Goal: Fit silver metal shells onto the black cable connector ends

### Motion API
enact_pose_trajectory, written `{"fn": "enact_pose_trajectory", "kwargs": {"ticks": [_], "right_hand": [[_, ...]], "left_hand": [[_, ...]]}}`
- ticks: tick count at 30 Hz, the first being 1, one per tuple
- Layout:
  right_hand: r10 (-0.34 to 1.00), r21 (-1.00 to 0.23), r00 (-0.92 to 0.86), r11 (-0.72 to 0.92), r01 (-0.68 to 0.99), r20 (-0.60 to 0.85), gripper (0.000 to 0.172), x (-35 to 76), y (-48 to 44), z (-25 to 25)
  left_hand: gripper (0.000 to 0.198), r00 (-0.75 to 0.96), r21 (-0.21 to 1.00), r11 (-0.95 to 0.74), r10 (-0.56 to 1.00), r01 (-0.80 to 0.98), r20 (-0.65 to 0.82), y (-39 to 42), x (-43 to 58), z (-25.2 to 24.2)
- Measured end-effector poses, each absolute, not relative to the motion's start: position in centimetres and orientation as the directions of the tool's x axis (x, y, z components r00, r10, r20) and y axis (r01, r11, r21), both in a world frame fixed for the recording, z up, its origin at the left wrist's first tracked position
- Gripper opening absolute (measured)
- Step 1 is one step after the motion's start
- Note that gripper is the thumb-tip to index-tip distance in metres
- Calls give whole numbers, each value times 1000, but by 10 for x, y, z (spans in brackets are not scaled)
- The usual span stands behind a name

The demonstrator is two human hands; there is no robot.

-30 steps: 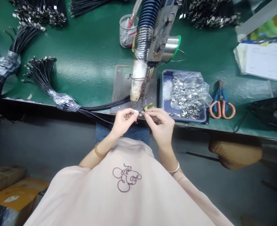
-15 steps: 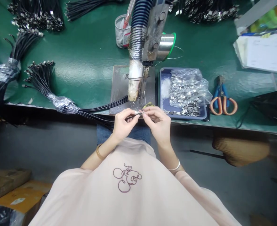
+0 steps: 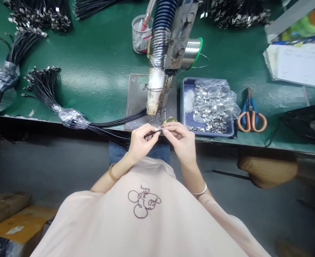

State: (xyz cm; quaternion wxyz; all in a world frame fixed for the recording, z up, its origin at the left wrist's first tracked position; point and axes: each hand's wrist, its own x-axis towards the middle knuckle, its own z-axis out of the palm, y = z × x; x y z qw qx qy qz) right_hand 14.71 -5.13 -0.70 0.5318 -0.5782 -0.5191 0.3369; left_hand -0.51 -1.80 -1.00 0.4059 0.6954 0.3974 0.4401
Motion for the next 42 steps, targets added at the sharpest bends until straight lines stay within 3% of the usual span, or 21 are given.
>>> {"fn": "enact_pose_trajectory", "kwargs": {"ticks": [5, 7, 9, 11, 14, 18, 21, 24, 29, 33, 37, 42], "right_hand": [[961, -848, 90, 182, 498, 260, 13, 154, -53, 3], [950, -772, 32, 232, 592, 310, 14, 154, -55, 8], [936, -758, 48, 252, 601, 349, 14, 151, -58, 10], [908, -768, 112, 271, 580, 405, 13, 145, -62, 7], [838, -756, 205, 316, 573, 506, 12, 136, -66, -1], [825, -840, 336, 269, 472, 453, 9, 133, -67, -8], [854, -929, 406, 208, 305, 324, 13, 137, -63, -5], [859, -920, 399, 184, 345, 321, 15, 139, -60, 0], [786, -672, 257, 252, 696, 562, 8, 142, -59, 4], [767, -546, 58, 399, 737, 640, 12, 144, -60, 2], [778, -631, 118, 399, 665, 617, 13, 142, -58, 1], [879, -850, 278, 224, 477, 388, 10, 140, -57, 2]], "left_hand": [[26, 468, 697, -601, 782, 391, 412, -22, -4, -17], [26, 496, 726, -570, 791, 384, 359, -24, -3, -19], [24, 473, 869, -409, 846, 278, 247, -25, -4, -17], [27, 480, 988, -133, 873, 75, 81, -22, -7, -12], [41, 549, 953, 238, 830, -186, -100, -14, -14, -7], [49, 521, 872, 390, 831, -295, -196, -4, -16, -5], [52, 507, 871, 409, 830, -273, -231, -2, -12, -3], [50, 458, 888, 375, 859, -264, -227, -2, -7, -3], [39, 380, 917, 299, 906, -264, -186, -1, 0, -6], [33, 348, 924, 277, 921, -264, -176, 0, 2, -9], [24, 332, 937, 242, 931, -250, -152, 0, 3, -10], [21, 348, 944, 227, 928, -240, -135, -1, 5, -11]]}}
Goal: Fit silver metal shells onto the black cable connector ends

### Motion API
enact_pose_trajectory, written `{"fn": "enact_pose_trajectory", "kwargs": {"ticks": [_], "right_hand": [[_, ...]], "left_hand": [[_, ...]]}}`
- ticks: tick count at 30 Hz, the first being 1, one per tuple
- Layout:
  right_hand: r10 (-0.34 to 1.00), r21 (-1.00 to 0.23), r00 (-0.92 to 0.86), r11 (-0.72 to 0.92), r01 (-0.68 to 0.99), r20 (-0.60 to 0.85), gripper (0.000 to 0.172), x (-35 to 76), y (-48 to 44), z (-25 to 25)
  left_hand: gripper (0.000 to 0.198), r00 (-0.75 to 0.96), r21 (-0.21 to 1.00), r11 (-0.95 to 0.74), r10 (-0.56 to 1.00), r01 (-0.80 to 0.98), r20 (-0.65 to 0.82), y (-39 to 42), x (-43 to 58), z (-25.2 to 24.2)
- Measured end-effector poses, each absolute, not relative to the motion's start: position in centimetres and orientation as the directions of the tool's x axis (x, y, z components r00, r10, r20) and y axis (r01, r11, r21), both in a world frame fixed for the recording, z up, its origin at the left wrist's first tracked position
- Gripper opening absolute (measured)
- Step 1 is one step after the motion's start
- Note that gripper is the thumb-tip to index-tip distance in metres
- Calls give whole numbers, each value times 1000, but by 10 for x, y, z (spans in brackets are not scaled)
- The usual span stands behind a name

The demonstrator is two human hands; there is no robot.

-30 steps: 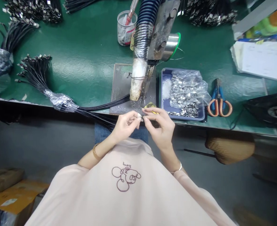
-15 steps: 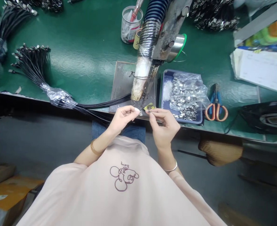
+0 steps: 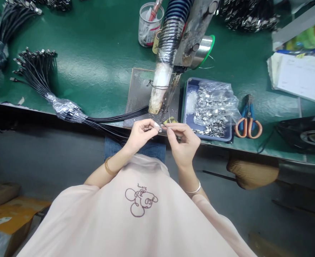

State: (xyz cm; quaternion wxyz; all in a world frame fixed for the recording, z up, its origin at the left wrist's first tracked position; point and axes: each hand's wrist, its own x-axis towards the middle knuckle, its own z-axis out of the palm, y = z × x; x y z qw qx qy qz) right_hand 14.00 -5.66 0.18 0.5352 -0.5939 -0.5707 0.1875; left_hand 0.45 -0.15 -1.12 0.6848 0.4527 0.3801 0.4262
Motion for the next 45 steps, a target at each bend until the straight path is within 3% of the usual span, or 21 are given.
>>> {"fn": "enact_pose_trajectory", "kwargs": {"ticks": [3, 11, 24, 45], "right_hand": [[897, -886, 273, 219, 409, 348, 9, 141, -57, 1], [823, -837, 316, 303, 457, 471, 7, 144, -58, -8], [808, -640, 100, 376, 670, 580, 10, 147, -52, -7], [742, -427, -66, 453, 782, 667, 14, 150, -57, -6]], "left_hand": [[23, 359, 949, 213, 926, -231, -120, -2, 5, -12], [17, 323, 948, 208, 938, -242, -124, -3, 6, -8], [15, 384, 952, 221, 915, -211, -127, -1, 4, -4], [25, 455, 956, 226, 883, -190, -118, -3, 2, -3]]}}
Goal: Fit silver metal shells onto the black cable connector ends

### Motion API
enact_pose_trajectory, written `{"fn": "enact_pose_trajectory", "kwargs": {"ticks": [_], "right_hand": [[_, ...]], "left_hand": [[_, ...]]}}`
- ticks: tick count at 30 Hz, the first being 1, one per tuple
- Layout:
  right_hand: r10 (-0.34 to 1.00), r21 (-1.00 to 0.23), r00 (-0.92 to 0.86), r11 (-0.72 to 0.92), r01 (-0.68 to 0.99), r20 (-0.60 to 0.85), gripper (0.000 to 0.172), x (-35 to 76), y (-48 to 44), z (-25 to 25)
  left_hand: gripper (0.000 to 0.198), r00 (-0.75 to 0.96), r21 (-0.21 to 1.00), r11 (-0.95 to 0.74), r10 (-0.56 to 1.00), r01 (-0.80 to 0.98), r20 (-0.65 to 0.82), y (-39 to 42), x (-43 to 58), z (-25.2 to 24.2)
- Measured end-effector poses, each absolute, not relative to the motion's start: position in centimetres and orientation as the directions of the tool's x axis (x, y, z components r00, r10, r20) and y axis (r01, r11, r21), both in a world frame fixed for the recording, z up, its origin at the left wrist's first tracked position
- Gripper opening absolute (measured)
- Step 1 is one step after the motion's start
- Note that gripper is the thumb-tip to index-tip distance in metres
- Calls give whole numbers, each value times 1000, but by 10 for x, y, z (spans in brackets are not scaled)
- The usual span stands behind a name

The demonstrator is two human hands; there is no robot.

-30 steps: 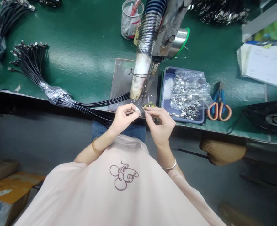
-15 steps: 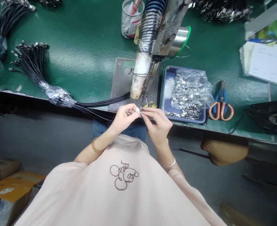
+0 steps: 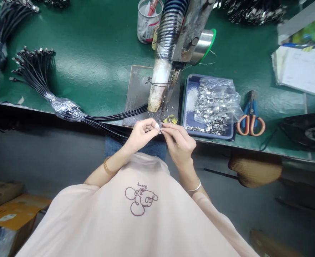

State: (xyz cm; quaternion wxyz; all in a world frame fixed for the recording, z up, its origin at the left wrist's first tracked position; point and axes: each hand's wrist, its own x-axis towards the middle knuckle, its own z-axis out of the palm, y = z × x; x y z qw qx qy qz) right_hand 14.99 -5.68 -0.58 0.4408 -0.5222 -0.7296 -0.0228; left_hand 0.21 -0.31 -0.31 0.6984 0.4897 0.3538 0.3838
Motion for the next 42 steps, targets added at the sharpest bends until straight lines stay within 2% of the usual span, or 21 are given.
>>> {"fn": "enact_pose_trajectory", "kwargs": {"ticks": [6, 12, 14, 18, 20, 23, 25, 33, 42], "right_hand": [[778, -507, -7, 416, 755, 628, 10, 146, -57, -5], [786, -652, 201, 308, 693, 585, 9, 146, -56, 0], [750, -635, 199, 351, 689, 631, 10, 146, -57, 0], [709, -528, 35, 490, 694, 704, 14, 145, -61, -4], [730, -576, 82, 460, 676, 678, 13, 144, -61, -7], [782, -714, 224, 359, 602, 582, 7, 143, -58, -10], [800, -733, 223, 347, 585, 556, 7, 144, -56, -10], [690, -467, 13, 475, 746, 723, 14, 147, -49, -13], [646, -362, -48, 487, 795, 762, 19, 147, -45, -15]], "left_hand": [[23, 422, 962, 194, 901, -190, -98, -5, 2, -2], [19, 351, 966, 173, 931, -190, -98, -8, 4, -3], [18, 333, 967, 177, 937, -185, -108, -8, 5, -2], [17, 311, 968, 173, 944, -179, -111, -7, 4, 0], [17, 304, 965, 181, 945, -190, -117, -6, 4, 0], [18, 301, 957, 206, 943, -205, -139, -4, 4, -1], [20, 306, 954, 217, 941, -206, -148, -3, 5, -1], [30, 288, 960, 188, 950, -206, -125, 2, 8, -2], [17, 217, 972, 176, 966, -155, -141, 2, 12, -4]]}}
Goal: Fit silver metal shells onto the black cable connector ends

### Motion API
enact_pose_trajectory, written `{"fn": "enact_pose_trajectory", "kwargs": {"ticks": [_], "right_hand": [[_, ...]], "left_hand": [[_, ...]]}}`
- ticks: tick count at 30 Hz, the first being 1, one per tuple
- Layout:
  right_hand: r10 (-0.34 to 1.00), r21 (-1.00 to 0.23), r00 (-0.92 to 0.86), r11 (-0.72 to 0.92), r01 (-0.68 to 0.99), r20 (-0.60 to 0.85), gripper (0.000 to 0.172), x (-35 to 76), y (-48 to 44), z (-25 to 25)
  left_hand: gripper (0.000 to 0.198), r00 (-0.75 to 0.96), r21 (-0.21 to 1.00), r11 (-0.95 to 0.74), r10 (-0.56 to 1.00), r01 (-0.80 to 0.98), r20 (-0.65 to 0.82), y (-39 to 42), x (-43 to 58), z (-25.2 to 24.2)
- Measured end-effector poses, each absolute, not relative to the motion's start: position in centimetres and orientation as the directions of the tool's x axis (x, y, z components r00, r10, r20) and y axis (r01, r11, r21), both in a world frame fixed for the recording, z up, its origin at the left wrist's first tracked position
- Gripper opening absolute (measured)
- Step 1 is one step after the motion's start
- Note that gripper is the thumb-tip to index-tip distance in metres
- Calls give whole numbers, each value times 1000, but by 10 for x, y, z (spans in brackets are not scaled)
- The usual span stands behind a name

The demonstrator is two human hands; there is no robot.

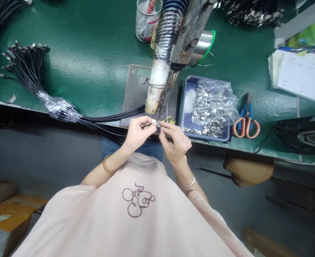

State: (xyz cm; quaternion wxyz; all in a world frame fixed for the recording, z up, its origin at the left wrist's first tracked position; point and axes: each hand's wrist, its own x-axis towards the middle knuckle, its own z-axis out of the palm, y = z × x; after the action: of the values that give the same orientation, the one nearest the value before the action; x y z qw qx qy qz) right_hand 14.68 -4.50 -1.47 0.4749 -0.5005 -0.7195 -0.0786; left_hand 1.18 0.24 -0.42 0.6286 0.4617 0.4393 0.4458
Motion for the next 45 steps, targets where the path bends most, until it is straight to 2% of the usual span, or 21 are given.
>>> {"fn": "enact_pose_trajectory", "kwargs": {"ticks": [6, 15, 18, 21, 26, 33, 45], "right_hand": [[624, -325, -74, 500, 803, 778, 20, 147, -42, -14], [656, -412, -34, 512, 754, 754, 23, 147, -42, -17], [644, -380, -61, 521, 764, 762, 21, 147, -42, -18], [628, -334, -75, 508, 794, 775, 17, 147, -42, -17], [618, -343, -50, 500, 795, 785, 19, 145, -42, -15], [601, -313, -72, 510, 801, 796, 20, 145, -40, -16], [613, -346, -52, 511, 787, 788, 20, 145, -35, -13]], "left_hand": [[19, 222, 975, 167, 966, -145, -132, 4, 11, 0], [26, 243, 974, 162, 962, -159, -121, 5, 8, -1], [27, 243, 974, 165, 962, -153, -124, 5, 8, -1], [22, 236, 978, 165, 963, -126, -132, 4, 8, -1], [9, 218, 988, 133, 969, -80, -113, 3, 8, 0], [11, 193, 987, 139, 974, -85, -120, 3, 10, 0], [12, 157, 968, 174, 977, -183, -146, 6, 14, -1]]}}
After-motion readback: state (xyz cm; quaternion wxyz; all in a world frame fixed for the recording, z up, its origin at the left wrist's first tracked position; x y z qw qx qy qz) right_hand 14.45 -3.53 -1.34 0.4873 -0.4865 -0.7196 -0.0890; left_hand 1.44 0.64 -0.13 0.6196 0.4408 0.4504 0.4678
